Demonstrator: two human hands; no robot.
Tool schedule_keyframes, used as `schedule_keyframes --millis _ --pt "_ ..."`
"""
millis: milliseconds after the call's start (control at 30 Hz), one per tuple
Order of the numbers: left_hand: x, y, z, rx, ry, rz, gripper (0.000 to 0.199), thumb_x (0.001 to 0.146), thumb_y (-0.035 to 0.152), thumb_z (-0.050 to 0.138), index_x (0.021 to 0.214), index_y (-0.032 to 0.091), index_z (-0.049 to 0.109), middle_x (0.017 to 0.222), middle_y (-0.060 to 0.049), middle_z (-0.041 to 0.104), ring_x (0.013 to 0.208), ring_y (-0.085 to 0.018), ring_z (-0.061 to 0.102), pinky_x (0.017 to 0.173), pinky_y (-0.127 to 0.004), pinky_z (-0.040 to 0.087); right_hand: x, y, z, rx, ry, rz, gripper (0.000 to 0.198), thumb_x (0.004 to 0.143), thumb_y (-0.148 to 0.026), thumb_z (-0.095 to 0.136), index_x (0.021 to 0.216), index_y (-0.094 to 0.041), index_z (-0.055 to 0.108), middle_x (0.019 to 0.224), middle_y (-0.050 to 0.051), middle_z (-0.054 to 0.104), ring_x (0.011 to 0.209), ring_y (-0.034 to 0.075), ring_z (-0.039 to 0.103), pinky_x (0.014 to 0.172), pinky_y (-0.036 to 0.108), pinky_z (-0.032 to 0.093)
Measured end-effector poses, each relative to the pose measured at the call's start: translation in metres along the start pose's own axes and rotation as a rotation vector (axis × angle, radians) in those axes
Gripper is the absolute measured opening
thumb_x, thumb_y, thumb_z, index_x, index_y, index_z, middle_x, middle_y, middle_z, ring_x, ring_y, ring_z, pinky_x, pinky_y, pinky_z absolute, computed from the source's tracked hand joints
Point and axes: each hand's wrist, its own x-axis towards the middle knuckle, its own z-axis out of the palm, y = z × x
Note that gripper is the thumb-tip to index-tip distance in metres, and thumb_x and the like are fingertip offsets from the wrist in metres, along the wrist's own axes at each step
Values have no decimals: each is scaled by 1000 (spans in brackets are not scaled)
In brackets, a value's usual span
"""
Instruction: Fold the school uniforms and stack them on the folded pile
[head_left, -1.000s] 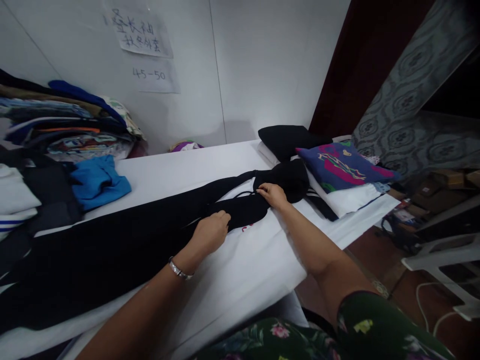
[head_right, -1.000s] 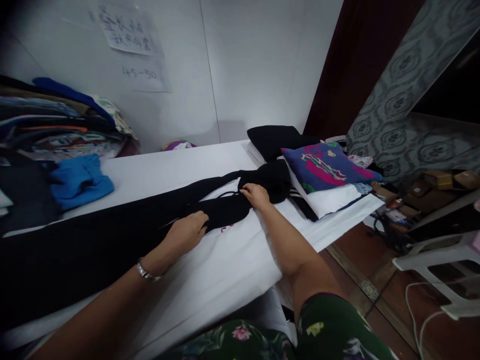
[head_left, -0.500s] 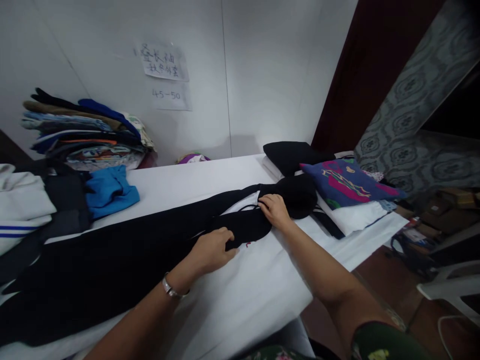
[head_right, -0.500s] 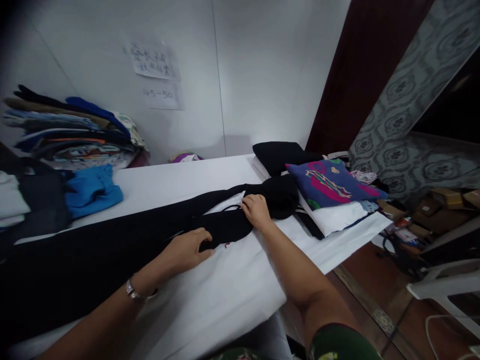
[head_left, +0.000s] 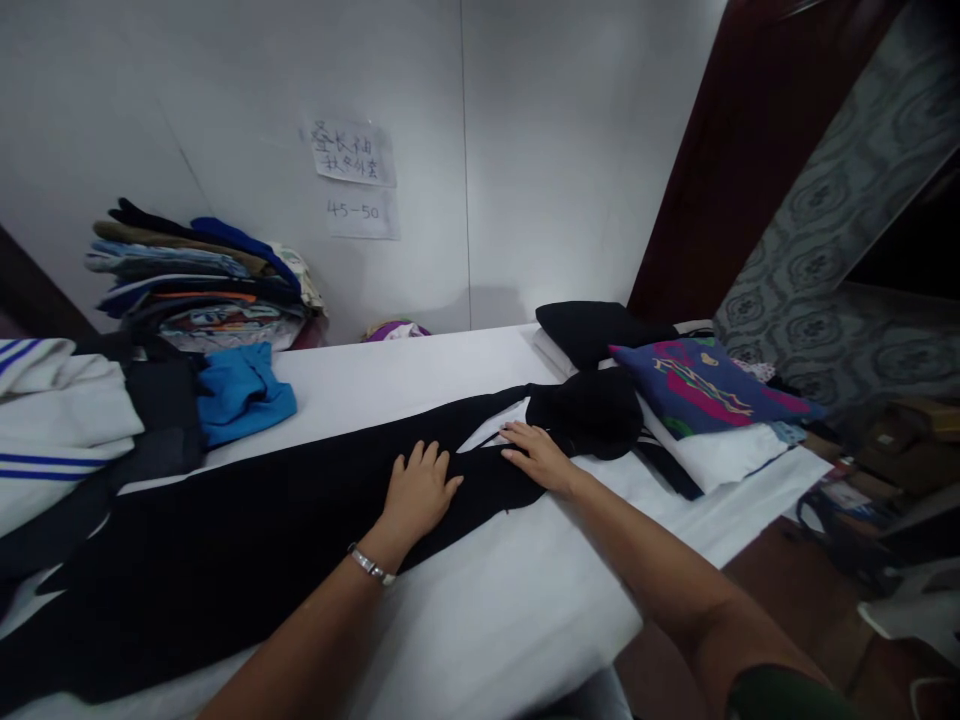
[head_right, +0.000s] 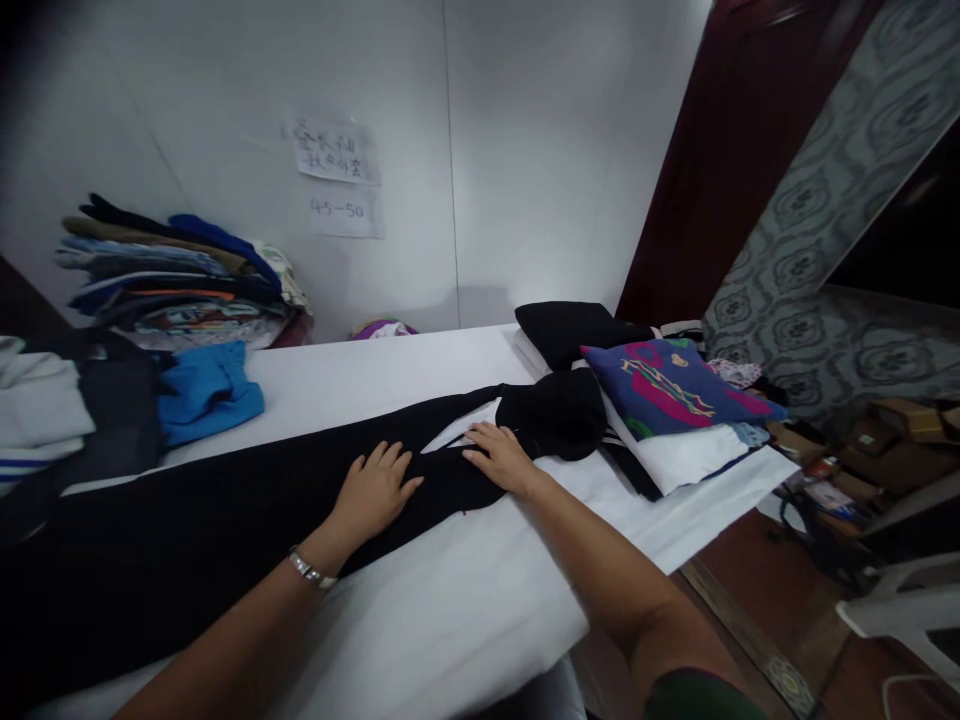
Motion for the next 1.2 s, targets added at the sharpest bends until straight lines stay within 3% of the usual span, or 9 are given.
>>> schedule_keyframes --millis 167,300,400,667,833,900,1000,1100,1200 --pt "0 3 -9 -63 12 -22 37 92 38 45 116 16 63 137 -16 54 134 -34 38 103 -54 33 38 21 -9 -114 171 31 46 86 -13 49 130 -22 58 141 9 52 135 24 40 111 45 33" --pt "-1 3 -11 -107 47 -29 31 91 36 49 107 16 64 127 -16 58 125 -31 45 99 -50 36 78 28 -15 -373 79 101 51 83 -8 50 133 -17 54 140 10 51 135 26 38 110 42 32" --pt "-1 2 -13 -100 66 -31 27 89 38 53 99 16 65 114 -14 62 111 -29 52 90 -43 40 93 26 -18 -460 17 96 40 83 -7 49 120 -16 63 123 11 63 124 25 48 105 37 34" --pt "2 -2 -23 -143 55 -61 33 86 47 54 88 16 65 97 -12 63 97 -30 57 82 -43 42 75 29 -17 -508 -34 149 32 84 -7 48 107 -19 68 110 10 65 107 23 55 91 32 38" --pt "3 -8 -38 -228 55 -106 49 93 52 35 80 17 66 92 -11 65 93 -27 59 77 -40 45 73 28 -16 -501 -81 192 36 82 -7 47 109 -19 69 113 11 66 109 23 56 90 33 39" --pt "5 -13 -37 -231 103 -129 50 95 48 30 85 17 67 99 -12 66 98 -26 59 79 -38 46 71 28 -16 -487 -96 213 37 81 -7 48 109 -19 69 114 11 67 109 24 58 93 36 39" --pt "9 -21 -24 -176 118 -133 45 94 45 35 116 17 63 132 -16 57 126 -30 46 98 -45 39 66 29 -13 -448 -108 228 35 84 -10 49 111 -20 68 122 10 65 117 24 56 97 36 39" --pt "14 -27 -5 -172 -80 -136 58 92 47 37 142 17 42 152 -15 37 141 -32 28 110 -54 24 61 30 -8 -393 -103 219 34 89 -16 48 118 -21 65 134 7 59 127 21 50 100 31 40" --pt "16 -28 5 -189 -178 -149 63 92 48 33 147 17 35 155 -14 30 143 -32 24 111 -57 21 59 28 -12 -343 -91 210 32 90 -23 51 120 -22 64 131 5 61 123 19 54 99 27 42"
